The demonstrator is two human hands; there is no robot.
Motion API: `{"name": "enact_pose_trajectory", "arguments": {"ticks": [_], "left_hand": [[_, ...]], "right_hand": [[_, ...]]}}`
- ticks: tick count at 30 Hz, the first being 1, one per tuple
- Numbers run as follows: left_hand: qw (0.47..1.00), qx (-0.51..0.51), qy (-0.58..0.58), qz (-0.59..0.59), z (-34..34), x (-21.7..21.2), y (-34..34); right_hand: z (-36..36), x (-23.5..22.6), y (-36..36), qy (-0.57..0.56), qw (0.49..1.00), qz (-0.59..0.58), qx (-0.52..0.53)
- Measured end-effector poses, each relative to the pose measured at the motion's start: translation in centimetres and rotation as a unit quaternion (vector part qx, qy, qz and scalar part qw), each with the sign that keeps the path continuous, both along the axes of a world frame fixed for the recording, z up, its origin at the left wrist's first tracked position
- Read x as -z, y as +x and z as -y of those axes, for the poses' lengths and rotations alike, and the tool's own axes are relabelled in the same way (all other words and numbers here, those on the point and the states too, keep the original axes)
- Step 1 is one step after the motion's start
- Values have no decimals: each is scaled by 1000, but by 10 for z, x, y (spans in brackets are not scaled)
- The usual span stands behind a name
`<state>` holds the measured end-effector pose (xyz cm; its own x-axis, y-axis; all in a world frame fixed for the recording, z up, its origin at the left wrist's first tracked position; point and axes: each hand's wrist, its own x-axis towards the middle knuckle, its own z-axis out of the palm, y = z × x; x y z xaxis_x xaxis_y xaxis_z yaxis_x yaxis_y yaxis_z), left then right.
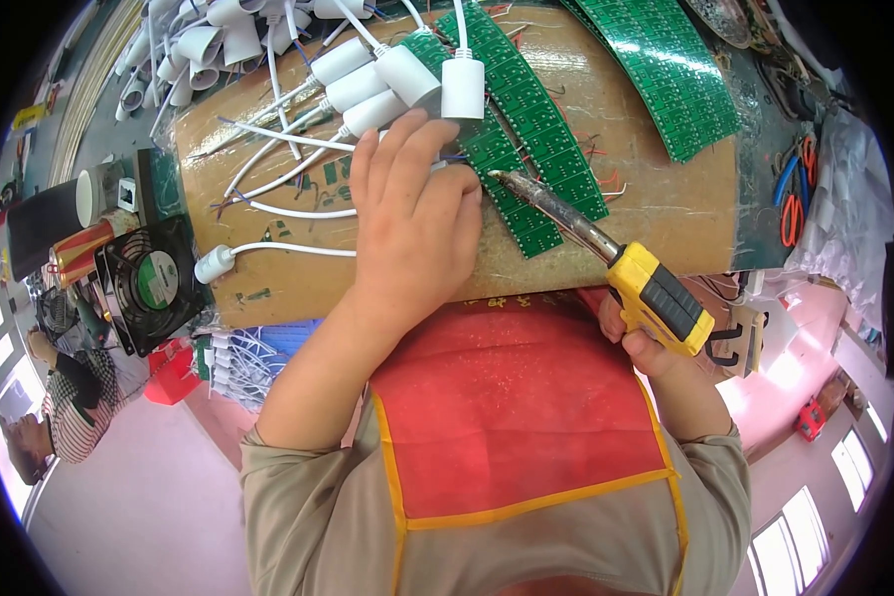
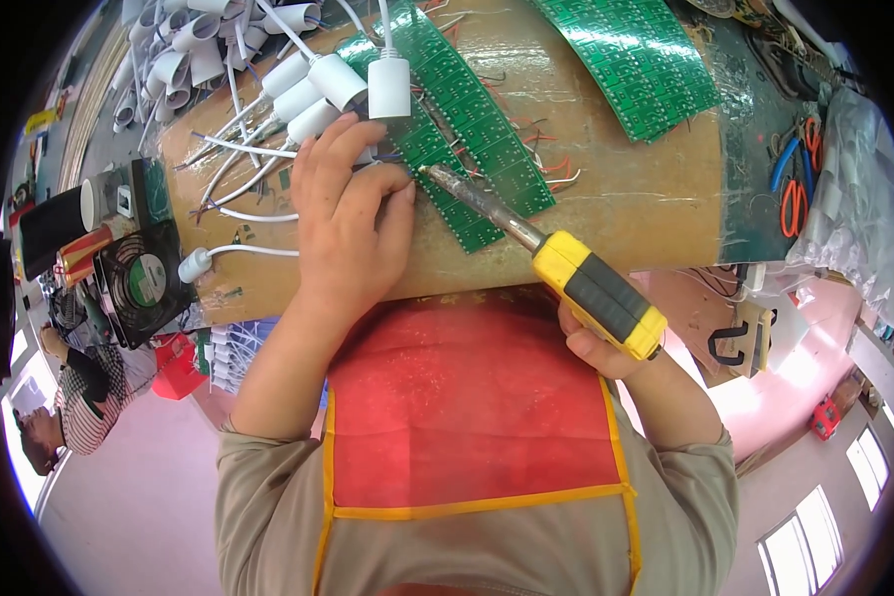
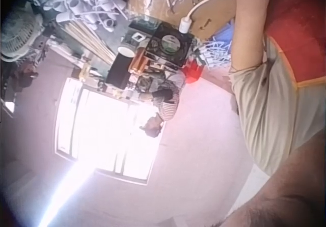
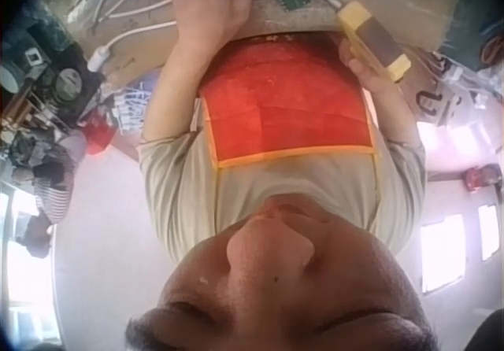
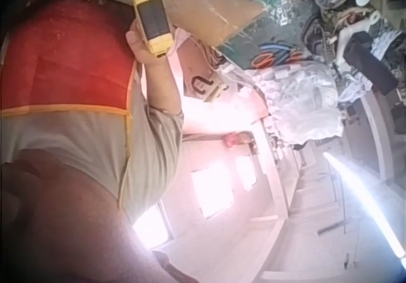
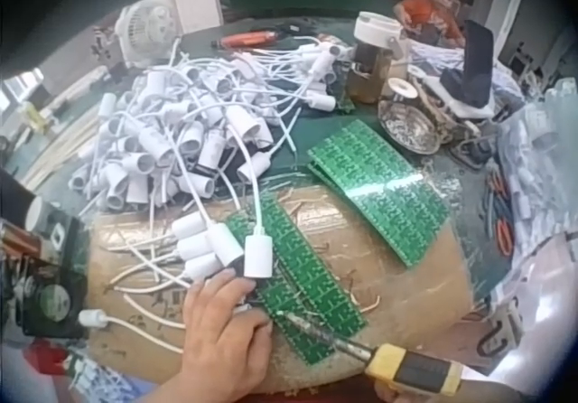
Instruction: The person solders wire connectors onto green printed circuit boards using a soldering iron and solder wire.
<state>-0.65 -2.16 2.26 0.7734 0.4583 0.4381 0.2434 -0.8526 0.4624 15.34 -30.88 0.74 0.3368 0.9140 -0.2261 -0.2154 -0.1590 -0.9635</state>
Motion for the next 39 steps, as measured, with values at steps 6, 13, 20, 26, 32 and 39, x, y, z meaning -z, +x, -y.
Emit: {"name": "enact_pose_trajectory", "arguments": {"ticks": [6,13,20,26,32,39], "left_hand": [[1000,-21,12,3,2,1,3],[1000,-25,15,8,3,-1,4],[999,-27,20,4,3,-1,5],[999,-27,16,9,3,0,4],[999,-30,17,10,4,0,5],[999,-29,17,7,3,-1,4]], "right_hand": [[4,0,6,-46,996,56,-46],[10,6,7,-56,993,84,-60],[6,5,8,-38,995,68,-57],[-6,-7,0,12,1000,-11,3],[-24,-35,-4,47,991,-68,108],[-39,-26,11,79,988,-53,124]]}}
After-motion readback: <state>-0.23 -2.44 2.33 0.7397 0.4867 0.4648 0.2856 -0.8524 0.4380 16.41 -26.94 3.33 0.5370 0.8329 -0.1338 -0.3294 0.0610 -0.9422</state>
